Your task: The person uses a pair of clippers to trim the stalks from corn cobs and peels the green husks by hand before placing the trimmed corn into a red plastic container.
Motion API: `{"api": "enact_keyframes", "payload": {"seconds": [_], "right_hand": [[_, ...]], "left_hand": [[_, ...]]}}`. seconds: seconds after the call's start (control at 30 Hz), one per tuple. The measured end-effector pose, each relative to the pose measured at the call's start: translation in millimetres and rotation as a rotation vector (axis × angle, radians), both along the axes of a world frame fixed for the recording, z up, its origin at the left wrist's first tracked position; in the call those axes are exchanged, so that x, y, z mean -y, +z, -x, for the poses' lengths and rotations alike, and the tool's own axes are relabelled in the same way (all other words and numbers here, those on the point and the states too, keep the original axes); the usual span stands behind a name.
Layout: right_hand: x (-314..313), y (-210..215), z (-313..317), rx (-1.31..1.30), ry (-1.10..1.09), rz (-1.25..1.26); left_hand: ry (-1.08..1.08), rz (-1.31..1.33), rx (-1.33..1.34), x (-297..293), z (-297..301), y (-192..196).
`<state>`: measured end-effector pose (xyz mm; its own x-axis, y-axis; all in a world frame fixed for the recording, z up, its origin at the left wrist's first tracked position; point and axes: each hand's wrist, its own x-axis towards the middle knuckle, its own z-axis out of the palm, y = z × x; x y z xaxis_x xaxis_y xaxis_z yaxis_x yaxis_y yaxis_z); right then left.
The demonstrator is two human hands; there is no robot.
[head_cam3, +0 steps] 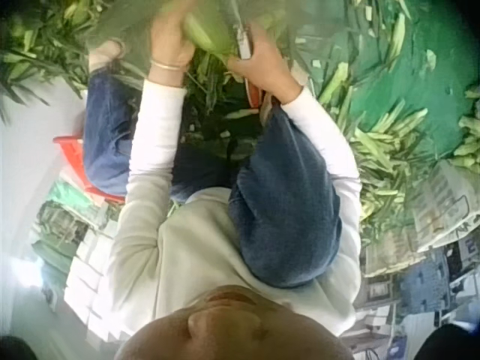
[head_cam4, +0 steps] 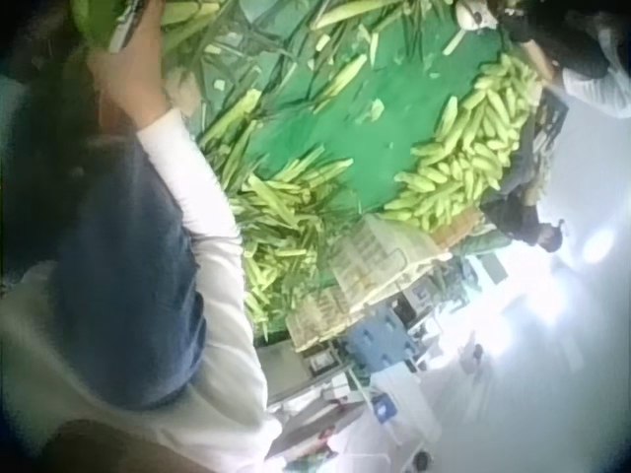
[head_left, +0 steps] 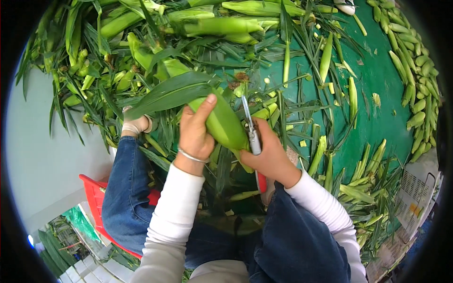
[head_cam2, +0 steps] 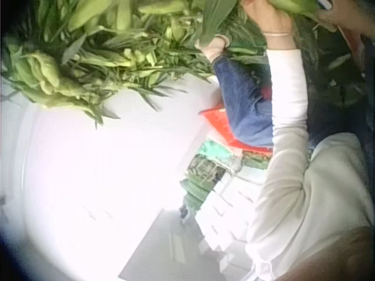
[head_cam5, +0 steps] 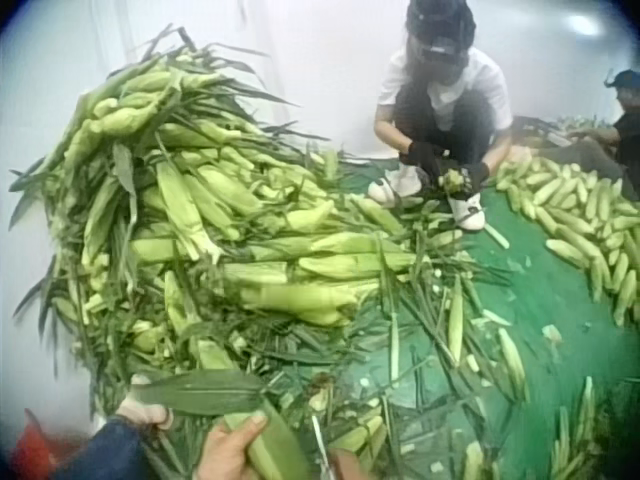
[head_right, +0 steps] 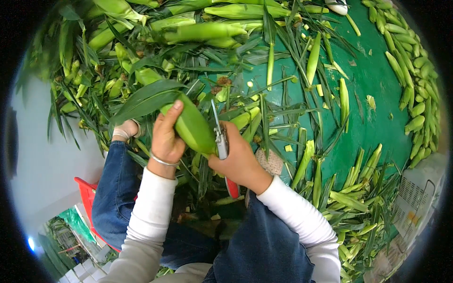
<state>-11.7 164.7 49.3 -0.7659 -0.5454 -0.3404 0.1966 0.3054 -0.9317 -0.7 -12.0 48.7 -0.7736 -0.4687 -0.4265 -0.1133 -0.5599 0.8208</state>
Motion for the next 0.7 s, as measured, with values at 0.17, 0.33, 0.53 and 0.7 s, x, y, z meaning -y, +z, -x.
{"api": "enact_keyframes", "payload": {"seconds": [0.17,0.33,0.53,0.7], "right_hand": [[-20,-12,4,0.635,-0.348,0.475],[-11,-8,-10,0.178,0.187,-0.104],[11,2,-20,0.073,0.303,0.033],[30,-12,-15,0.01,0.13,0.151]], "left_hand": [[-0.156,-0.388,-0.049,56,-13,22],[0.162,-0.202,-0.221,82,-39,38],[0.325,-0.04,-0.18,74,-46,41],[0.348,0.157,-0.141,38,-48,39]]}}
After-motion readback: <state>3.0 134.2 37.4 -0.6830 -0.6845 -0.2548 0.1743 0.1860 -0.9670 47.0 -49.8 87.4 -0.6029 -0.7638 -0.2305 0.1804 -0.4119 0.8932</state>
